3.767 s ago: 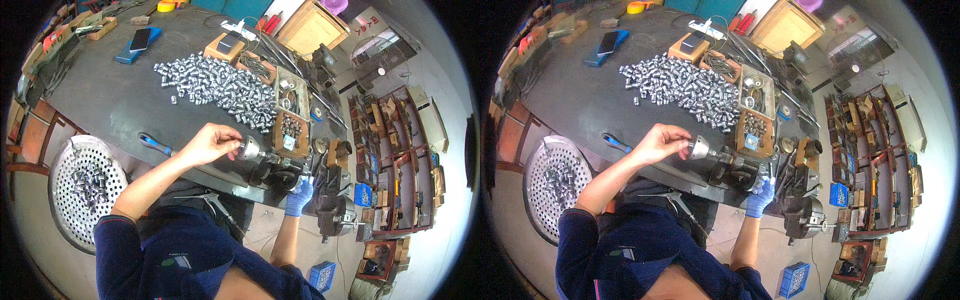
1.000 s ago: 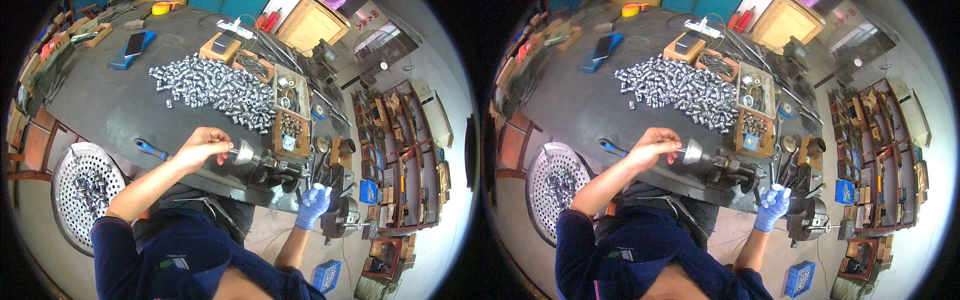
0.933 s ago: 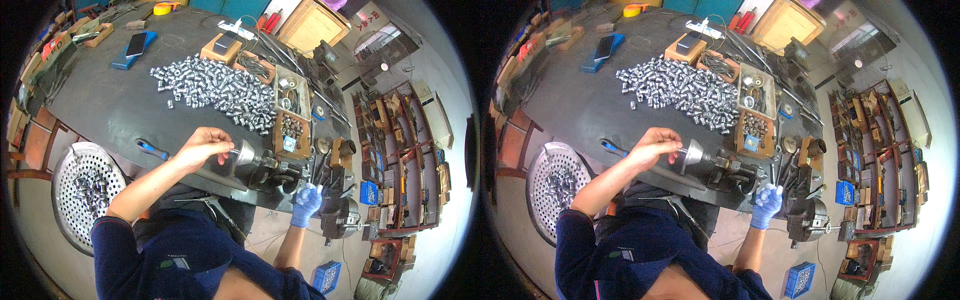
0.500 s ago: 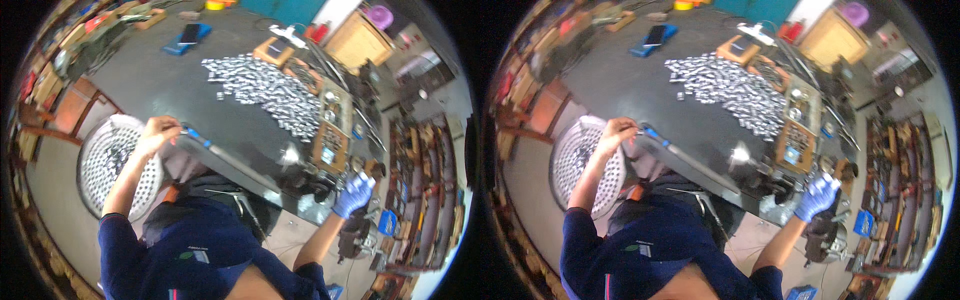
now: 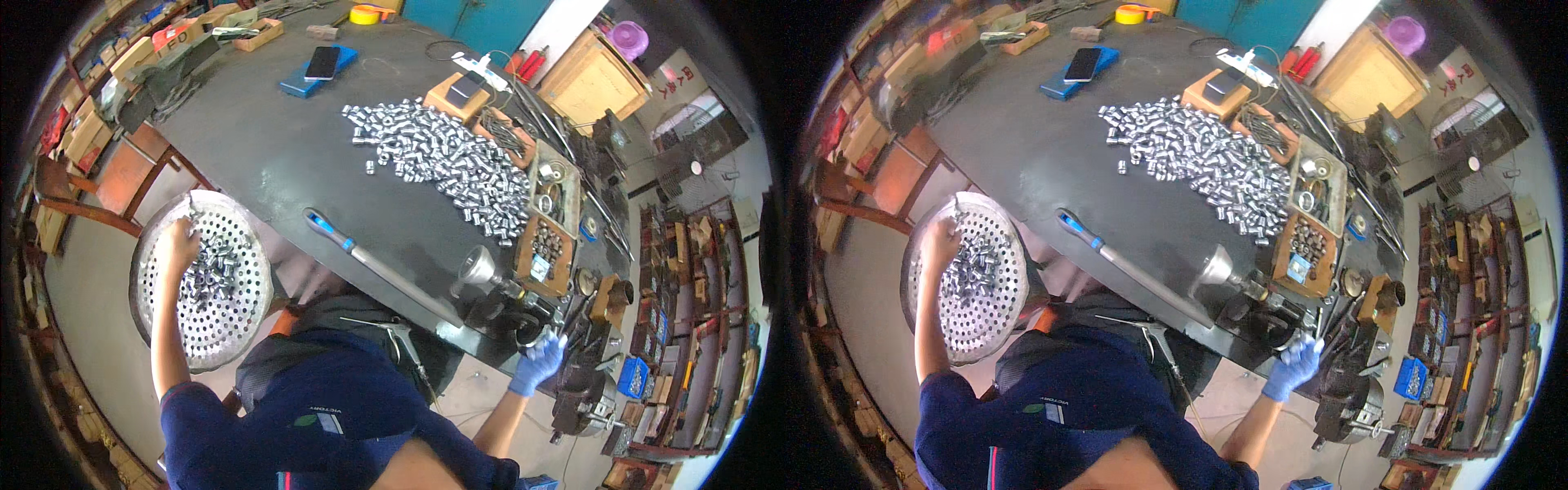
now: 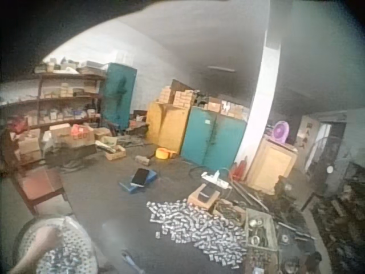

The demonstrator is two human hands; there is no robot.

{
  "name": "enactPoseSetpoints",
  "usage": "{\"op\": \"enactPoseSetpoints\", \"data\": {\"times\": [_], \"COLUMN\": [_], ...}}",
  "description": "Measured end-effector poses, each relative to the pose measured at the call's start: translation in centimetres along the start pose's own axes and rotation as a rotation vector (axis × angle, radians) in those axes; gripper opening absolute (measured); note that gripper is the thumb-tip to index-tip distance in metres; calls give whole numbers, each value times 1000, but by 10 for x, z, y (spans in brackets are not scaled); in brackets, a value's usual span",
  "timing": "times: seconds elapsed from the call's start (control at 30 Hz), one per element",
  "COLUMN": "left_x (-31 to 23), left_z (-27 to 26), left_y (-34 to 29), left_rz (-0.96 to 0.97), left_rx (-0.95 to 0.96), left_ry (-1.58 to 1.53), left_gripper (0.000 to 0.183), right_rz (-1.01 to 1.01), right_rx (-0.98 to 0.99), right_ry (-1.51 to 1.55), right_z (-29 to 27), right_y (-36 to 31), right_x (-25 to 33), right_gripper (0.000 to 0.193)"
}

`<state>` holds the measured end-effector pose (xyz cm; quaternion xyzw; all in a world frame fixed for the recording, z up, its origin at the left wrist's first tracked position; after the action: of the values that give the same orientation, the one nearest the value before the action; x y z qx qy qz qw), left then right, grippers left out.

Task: The person puts on a blue glove and then handles metal components one at a time, picking them up from a pile on the workbench and placing them into a round perforated metal tray.

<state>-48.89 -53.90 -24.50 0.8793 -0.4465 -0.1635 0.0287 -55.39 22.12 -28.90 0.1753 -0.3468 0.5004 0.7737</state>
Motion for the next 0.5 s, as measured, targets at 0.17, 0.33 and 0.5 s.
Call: {"op": "enactPoseSetpoints", "data": {"times": [0.17,0.33,0.5], "left_x": [-221,-350,-363], "left_z": [39,96,118], "left_y": [25,35,38], "left_rz": [537,690,771], "left_rx": [-32,46,24], "left_ry": [-325,-134,14], "left_gripper": [17,23,21], "right_rz": [-127,-44,-69], "right_rx": [-81,-55,6], "right_ry": [-194,-53,-102], "right_z": [10,7,-3], "right_y": [25,20,14], "right_x": [-9,-11,-6], "right_gripper": [25,24,31]}}
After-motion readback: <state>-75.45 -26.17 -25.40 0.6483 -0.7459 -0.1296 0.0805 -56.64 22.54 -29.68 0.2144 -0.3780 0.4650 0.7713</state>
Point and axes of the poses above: each hand's wrist, its own y-axis towards the middle knuckle, its own z-axis out of the palm, x = y × z, the point moved 9 cm from there along y, towards the middle knuckle, and after that the axes turned 3 degrees about -z, right-handed, at the moved point
